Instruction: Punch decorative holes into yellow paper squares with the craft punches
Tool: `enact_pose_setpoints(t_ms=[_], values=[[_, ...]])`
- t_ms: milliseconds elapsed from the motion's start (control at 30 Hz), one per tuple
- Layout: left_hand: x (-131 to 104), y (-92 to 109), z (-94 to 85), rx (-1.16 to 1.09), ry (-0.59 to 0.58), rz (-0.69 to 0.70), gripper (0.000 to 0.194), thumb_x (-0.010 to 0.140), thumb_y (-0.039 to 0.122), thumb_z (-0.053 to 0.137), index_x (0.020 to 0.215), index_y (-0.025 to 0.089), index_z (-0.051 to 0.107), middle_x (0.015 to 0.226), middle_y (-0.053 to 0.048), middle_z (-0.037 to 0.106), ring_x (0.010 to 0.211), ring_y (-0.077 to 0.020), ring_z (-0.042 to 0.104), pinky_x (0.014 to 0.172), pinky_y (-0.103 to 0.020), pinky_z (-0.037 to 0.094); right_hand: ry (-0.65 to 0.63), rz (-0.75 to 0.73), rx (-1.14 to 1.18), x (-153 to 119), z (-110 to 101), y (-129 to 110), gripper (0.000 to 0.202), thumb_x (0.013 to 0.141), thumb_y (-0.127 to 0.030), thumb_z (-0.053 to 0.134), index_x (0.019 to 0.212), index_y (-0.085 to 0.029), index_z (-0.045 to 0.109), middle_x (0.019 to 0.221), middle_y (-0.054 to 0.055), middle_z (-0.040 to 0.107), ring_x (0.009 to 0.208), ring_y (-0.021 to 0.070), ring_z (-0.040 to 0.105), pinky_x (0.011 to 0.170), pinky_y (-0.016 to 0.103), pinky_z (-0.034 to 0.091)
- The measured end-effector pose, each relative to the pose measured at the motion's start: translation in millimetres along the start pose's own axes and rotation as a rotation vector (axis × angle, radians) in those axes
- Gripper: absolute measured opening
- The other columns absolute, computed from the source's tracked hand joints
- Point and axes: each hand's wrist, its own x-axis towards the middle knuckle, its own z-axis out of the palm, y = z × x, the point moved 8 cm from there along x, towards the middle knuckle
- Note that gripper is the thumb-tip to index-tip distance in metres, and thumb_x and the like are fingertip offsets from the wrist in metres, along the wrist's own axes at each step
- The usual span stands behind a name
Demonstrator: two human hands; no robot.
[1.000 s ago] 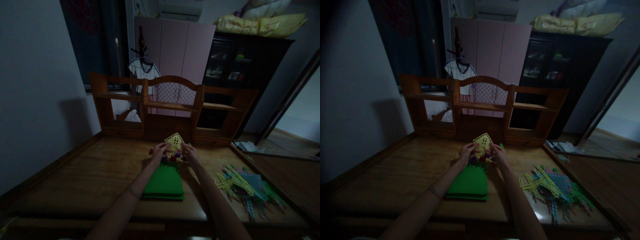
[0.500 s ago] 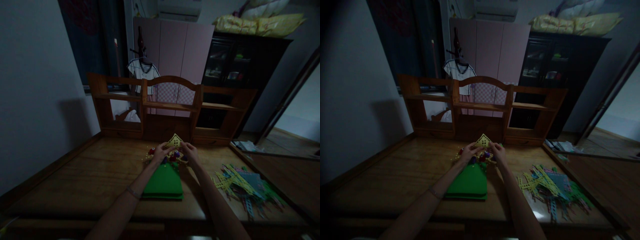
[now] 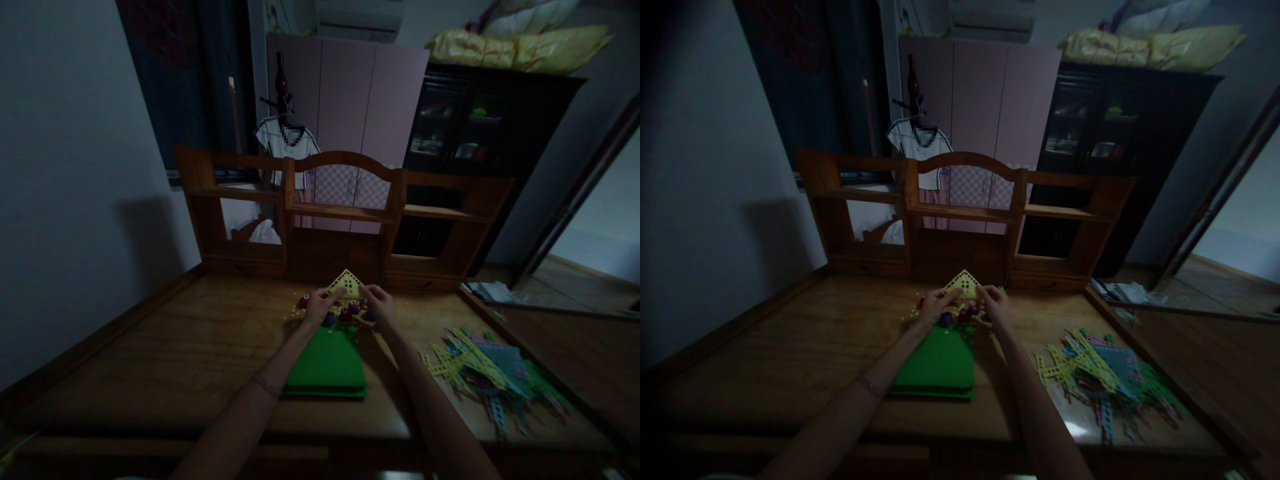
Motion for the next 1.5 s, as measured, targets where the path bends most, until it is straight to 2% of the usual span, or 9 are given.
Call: enact_pose_setpoints(t_ms=[267,467,533,633,700,867,1067,1300,1500], values=[[0,0,2.5,-0.039,-0.024,0.0,0.042,0.065,0.045,0.072,0.089,0.01,0.071,0.083,-0.009,0.071,0.07,-0.0194,0.066,0.063,-0.026,0.051,-0.014,0.019,0.061,0,2,0,0.035,0.068,-0.05,0.07,0.082,-0.019,0.063,0.078,0.002,0.066,0.068,0.0189,0.066,0.066,0.028,0.054],[-6,12,2.3,-0.011,-0.012,0.051,0.042,0.07,0.049,0.066,0.091,0.013,0.069,0.088,-0.008,0.07,0.071,-0.0186,0.067,0.055,-0.021,0.048,-0.007,0.0,0.017,-2,5,-6,0.036,0.07,-0.053,0.067,0.079,-0.019,0.063,0.081,0.003,0.067,0.075,0.0194,0.066,0.069,0.027,0.053],[-7,14,2.4,-0.018,-0.003,0.032,0.043,0.071,0.05,0.066,0.093,0.014,0.069,0.091,-0.008,0.07,0.066,-0.0183,0.067,0.047,-0.02,0.045,-0.012,0.01,-0.006,-4,7,-8,0.037,0.07,-0.055,0.066,0.078,-0.019,0.063,0.082,0.004,0.067,0.077,0.0201,0.066,0.065,0.025,0.052],[-8,14,3.2,-0.025,0.001,-0.001,0.044,0.069,0.051,0.066,0.094,0.015,0.068,0.092,-0.007,0.07,0.06,-0.0181,0.066,0.04,-0.019,0.04,-0.009,0.077,-0.073,-8,8,-6,0.042,0.069,-0.059,0.064,0.08,-0.019,0.063,0.081,0.005,0.068,0.077,0.0228,0.066,0.048,0.021,0.047],[-8,14,3.8,-0.023,0.0,-0.002,0.044,0.068,0.051,0.067,0.09,0.014,0.069,0.088,-0.008,0.071,0.064,-0.02,0.067,0.044,-0.02,0.043,-0.008,0.102,-0.112,-10,9,-5,0.044,0.068,-0.061,0.064,0.083,-0.019,0.063,0.083,0.005,0.068,0.077,0.0236,0.066,0.042,0.019,0.042],[-7,14,5.8,0.005,-0.036,0.03,0.043,0.068,0.051,0.067,0.085,0.012,0.072,0.081,-0.009,0.071,0.074,-0.0226,0.067,0.056,-0.025,0.049,-0.028,0.077,-0.116,-11,9,-7,0.042,0.069,-0.059,0.065,0.081,-0.019,0.062,0.082,0.005,0.068,0.076,0.0231,0.066,0.042,0.018,0.041],[-9,18,7.3,0.009,-0.046,0.031,0.041,0.068,0.05,0.068,0.084,0.012,0.072,0.079,-0.007,0.071,0.071,-0.0206,0.066,0.059,-0.025,0.05,-0.052,0.051,-0.13,-10,9,-8,0.042,0.071,-0.059,0.063,0.083,-0.018,0.062,0.081,0.005,0.067,0.077,0.0235,0.066,0.043,0.018,0.041],[-11,15,7.4,-0.102,-0.034,-0.038,0.043,0.069,0.051,0.067,0.088,0.013,0.071,0.084,-0.008,0.071,0.074,-0.0226,0.067,0.064,-0.029,0.053,-0.081,0.015,-0.196,-12,12,-9,0.039,0.073,-0.058,0.062,0.084,-0.02,0.065,0.083,0.003,0.067,0.084,0.0234,0.064,0.044,0.017,0.039],[-9,15,7.3,-0.043,-0.04,0.004,0.044,0.066,0.051,0.069,0.088,0.013,0.072,0.084,-0.008,0.071,0.076,-0.0216,0.067,0.065,-0.028,0.053,-0.045,-0.042,-0.263,-12,11,-16,0.038,0.07,-0.055,0.066,0.086,-0.021,0.067,0.092,0.003,0.067,0.078,0.0197,0.062,0.046,0.018,0.039]])
